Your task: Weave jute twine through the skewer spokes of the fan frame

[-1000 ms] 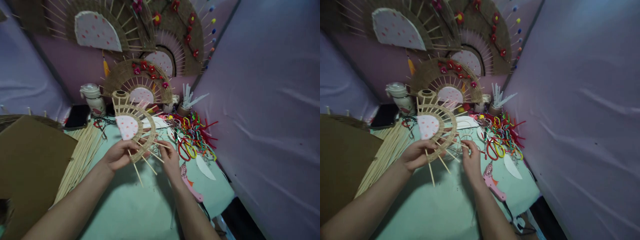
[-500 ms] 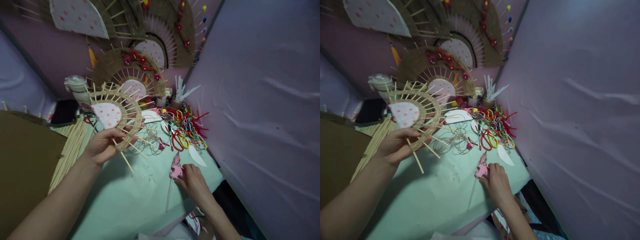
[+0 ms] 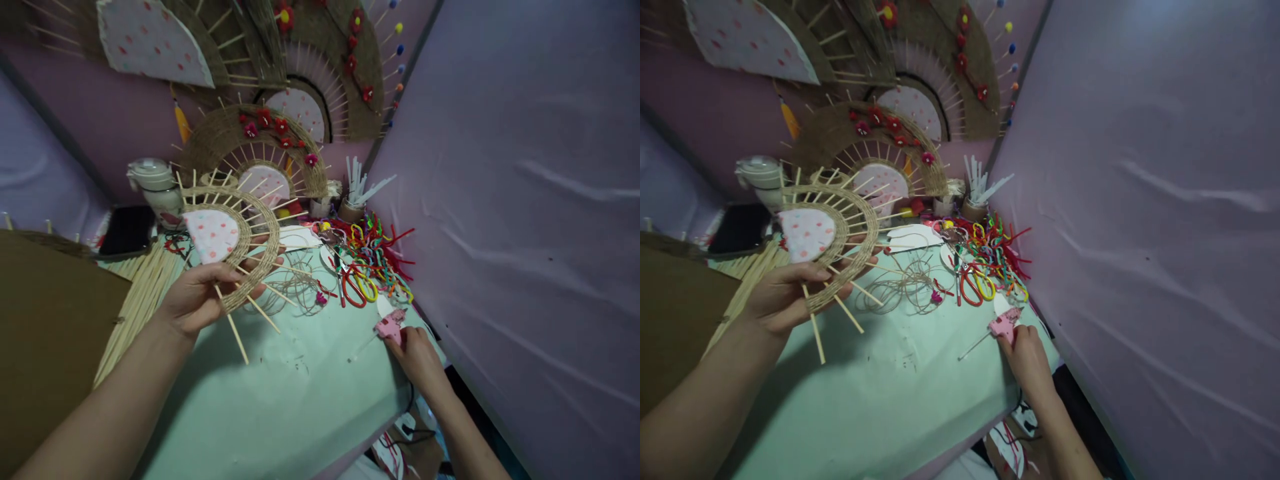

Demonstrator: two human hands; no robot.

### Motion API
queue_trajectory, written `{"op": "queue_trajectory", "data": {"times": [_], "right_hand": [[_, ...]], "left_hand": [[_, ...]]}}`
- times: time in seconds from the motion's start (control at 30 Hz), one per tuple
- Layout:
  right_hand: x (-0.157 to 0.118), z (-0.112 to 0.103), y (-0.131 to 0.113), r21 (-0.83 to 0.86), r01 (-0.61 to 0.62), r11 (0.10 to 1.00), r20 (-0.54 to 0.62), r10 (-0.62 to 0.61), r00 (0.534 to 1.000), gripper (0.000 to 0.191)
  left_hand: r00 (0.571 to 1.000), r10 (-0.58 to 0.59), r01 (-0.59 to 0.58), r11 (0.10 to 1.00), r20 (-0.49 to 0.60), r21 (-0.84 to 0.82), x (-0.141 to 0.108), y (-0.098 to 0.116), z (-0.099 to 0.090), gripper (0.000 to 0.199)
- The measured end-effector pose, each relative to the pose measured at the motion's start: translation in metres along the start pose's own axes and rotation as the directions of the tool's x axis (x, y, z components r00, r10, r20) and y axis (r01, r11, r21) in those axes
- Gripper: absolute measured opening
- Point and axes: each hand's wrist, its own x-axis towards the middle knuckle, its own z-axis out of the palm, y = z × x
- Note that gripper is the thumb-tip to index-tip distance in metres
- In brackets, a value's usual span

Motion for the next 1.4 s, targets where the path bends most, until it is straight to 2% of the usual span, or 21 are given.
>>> {"op": "queue_trajectory", "data": {"times": [0.07,0.13,0.2,0.23,0.3,0.33,0.4,0.43,0.47,0.53,0.63,0.7,0.77,0.8,0.83,0.9,0.97,1.07,1.2,1.27,1.4], "right_hand": [[0.008,-0.009,-0.003,-0.086,0.024,0.996,-0.05,-0.028,0.998,0.029],[0.013,-0.026,-0.018,-0.112,0.08,0.99,-0.19,-0.1,0.977,0.035],[0.018,-0.047,-0.047,0.025,0.17,0.985,-0.301,-0.155,0.941,0.044],[0.02,-0.057,-0.068,0.138,0.239,0.961,-0.293,-0.191,0.937,0.046],[0.025,-0.071,-0.118,0.365,0.325,0.872,-0.185,-0.274,0.944,0.055],[0.028,-0.074,-0.145,0.439,0.367,0.82,-0.121,-0.351,0.929,0.063],[0.036,-0.074,-0.197,0.51,0.44,0.739,-0.067,-0.476,0.877,0.073],[0.042,-0.071,-0.218,0.5,0.473,0.725,-0.061,-0.516,0.855,0.071],[0.049,-0.067,-0.234,0.467,0.502,0.728,-0.071,-0.535,0.842,0.061],[0.073,-0.063,-0.253,0.413,0.504,0.758,-0.089,-0.517,0.851,0.034],[0.125,-0.078,-0.247,0.409,0.454,0.791,-0.113,-0.45,0.886,0.017],[0.158,-0.099,-0.235,0.428,0.44,0.79,-0.19,-0.397,0.898,0.023],[0.182,-0.121,-0.226,0.454,0.438,0.776,-0.294,-0.333,0.896,0.037],[0.19,-0.129,-0.224,0.489,0.454,0.745,-0.359,-0.302,0.883,0.043],[0.196,-0.134,-0.224,0.56,0.485,0.672,-0.422,-0.272,0.865,0.041],[0.205,-0.138,-0.226,0.638,0.518,0.57,-0.441,-0.28,0.853,0.037],[0.213,-0.135,-0.226,0.671,0.51,0.538,-0.423,-0.287,0.859,0.037],[0.221,-0.129,-0.216,0.678,0.482,0.555,-0.398,-0.273,0.876,0.034],[0.216,-0.121,-0.193,0.639,0.445,0.627,-0.285,-0.345,0.894,0.021],[0.205,-0.116,-0.185,0.608,0.434,0.665,-0.19,-0.409,0.893,0.017],[0.17,-0.108,-0.18,0.578,0.442,0.686,0.003,-0.544,0.839,0.05]], "left_hand": [[1.0,0.004,-0.004,1.0,-0.006,0.003,-0.002,0.003,-0.002,0.077],[1.0,0.011,-0.011,1.0,-0.003,0.0,-0.003,0.006,-0.005,0.073],[0.999,0.021,-0.021,1.0,0.028,-0.007,-0.004,0.008,-0.007,0.068],[0.998,0.028,-0.027,1.0,0.053,-0.011,-0.005,0.009,-0.008,0.065],[0.992,0.047,-0.045,0.999,0.115,-0.023,-0.008,0.011,-0.01,0.062],[0.988,0.053,-0.049,0.998,0.148,-0.029,-0.01,0.012,-0.011,0.061],[0.977,0.062,-0.053,0.997,0.202,-0.049,-0.015,0.014,-0.013,0.061],[0.974,0.072,-0.06,0.996,0.214,-0.061,-0.019,0.016,-0.014,0.062],[0.971,0.089,-0.075,0.995,0.221,-0.073,-0.023,0.019,-0.015,0.063],[0.964,0.142,-0.125,0.988,0.224,-0.089,-0.033,0.024,-0.017,0.066],[0.939,0.232,-0.209,0.971,0.255,-0.113,-0.048,0.032,-0.02,0.071],[0.925,0.275,-0.249,0.96,0.263,-0.128,-0.056,0.035,-0.022,0.073],[0.925,0.304,-0.282,0.951,0.229,-0.123,-0.061,0.037,-0.022,0.075],[0.927,0.314,-0.296,0.948,0.204,-0.115,-0.063,0.038,-0.022,0.076],[0.929,0.323,-0.308,0.946,0.182,-0.106,-0.064,0.038,-0.021,0.077],[0.93,0.333,-0.323,0.942,0.155,-0.088,-0.066,0.039,-0.02,0.079],[0.928,0.345,-0.337,0.938,0.142,-0.078,-0.066,0.04,-0.019,0.079],[0.928,0.355,-0.349,0.934,0.113,-0.072,-0.066,0.042,-0.018,0.077],[0.929,0.356,-0.352,0.934,0.102,-0.058,-0.065,0.043,-0.017,0.074],[0.946,0.309,-0.307,0.951,0.101,-0.037,-0.064,0.042,-0.016,0.073],[0.982,0.144,-0.145,0.989,0.118,-0.008,-0.056,0.038,-0.011,0.071]]}}
